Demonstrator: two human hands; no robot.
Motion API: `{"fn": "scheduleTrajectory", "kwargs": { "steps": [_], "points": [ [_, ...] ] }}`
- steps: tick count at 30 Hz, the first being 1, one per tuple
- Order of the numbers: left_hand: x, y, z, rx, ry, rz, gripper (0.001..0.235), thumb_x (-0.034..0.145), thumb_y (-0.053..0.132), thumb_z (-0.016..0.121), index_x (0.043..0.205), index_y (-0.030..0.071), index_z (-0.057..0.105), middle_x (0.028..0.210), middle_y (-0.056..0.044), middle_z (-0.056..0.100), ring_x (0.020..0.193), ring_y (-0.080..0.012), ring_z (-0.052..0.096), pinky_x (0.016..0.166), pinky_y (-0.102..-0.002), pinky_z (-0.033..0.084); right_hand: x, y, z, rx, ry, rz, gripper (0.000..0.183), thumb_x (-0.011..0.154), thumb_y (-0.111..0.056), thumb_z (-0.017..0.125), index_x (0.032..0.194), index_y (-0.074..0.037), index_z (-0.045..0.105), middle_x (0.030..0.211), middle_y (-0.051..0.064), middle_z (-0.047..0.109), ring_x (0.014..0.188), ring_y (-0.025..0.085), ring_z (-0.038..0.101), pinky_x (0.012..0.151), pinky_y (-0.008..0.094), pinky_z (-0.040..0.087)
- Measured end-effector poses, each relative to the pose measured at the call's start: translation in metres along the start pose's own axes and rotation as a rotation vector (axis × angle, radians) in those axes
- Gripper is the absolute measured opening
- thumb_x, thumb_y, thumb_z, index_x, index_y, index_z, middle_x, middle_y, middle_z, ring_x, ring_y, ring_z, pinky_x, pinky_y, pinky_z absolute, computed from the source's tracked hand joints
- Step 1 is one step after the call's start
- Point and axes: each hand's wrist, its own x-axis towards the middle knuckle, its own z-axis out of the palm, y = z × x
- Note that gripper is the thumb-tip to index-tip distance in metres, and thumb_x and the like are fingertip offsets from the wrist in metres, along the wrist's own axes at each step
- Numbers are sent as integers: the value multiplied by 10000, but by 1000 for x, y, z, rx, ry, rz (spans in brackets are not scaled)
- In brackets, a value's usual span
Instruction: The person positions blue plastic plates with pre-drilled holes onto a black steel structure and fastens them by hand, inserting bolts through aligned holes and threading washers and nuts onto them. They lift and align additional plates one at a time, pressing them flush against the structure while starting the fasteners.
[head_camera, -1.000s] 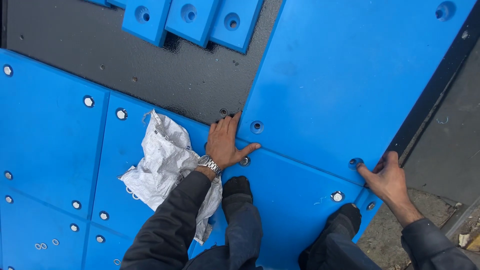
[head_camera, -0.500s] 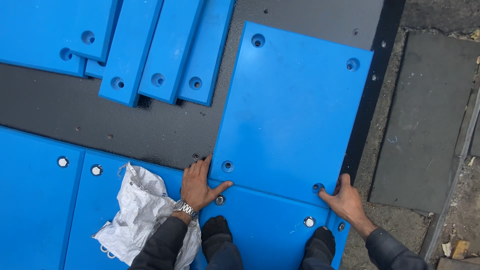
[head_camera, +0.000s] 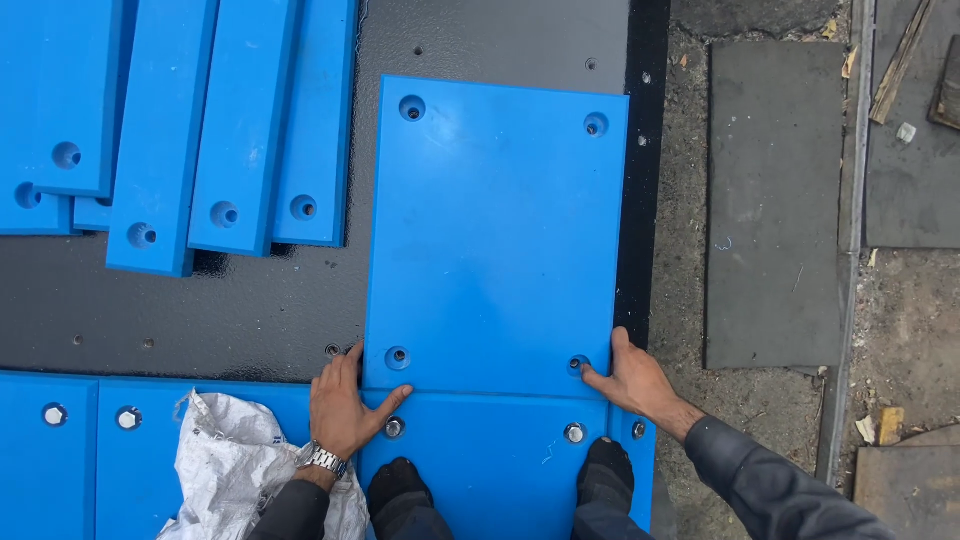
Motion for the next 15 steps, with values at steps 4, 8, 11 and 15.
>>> {"fn": "scheduleTrajectory", "kwargs": {
  "steps": [4,8,11,15],
  "points": [
    [-5,0,1,-122,17,-54,786,877,631,642,1415,61,571,1015,-125,654,908,-252,623,854,-448,481,-2,-5,-6,-97,-88,4,581,880,-475,705,1092,-17,418,758,175,630,615,264,688,535,407,581],
    [-3,0,3,-104,144,10,746,894,596,656,1346,5,597,1030,-163,667,892,-279,628,797,-471,486,6,0,2,-58,-20,-68,590,868,-466,705,1070,10,421,773,173,615,636,251,693,520,413,602],
    [-2,10,0,-90,104,-72,737,860,633,663,1263,16,633,939,-156,679,836,-278,642,791,-467,491,4,4,1,-105,8,-77,598,865,-469,715,1082,4,420,791,169,600,660,260,692,539,429,594],
    [8,13,1,-57,42,-203,629,861,605,676,1129,36,654,868,-149,694,821,-287,656,806,-471,490,7,9,2,-91,0,-98,609,880,-481,700,1091,15,416,798,182,612,674,263,694,566,419,602]
  ]
}}
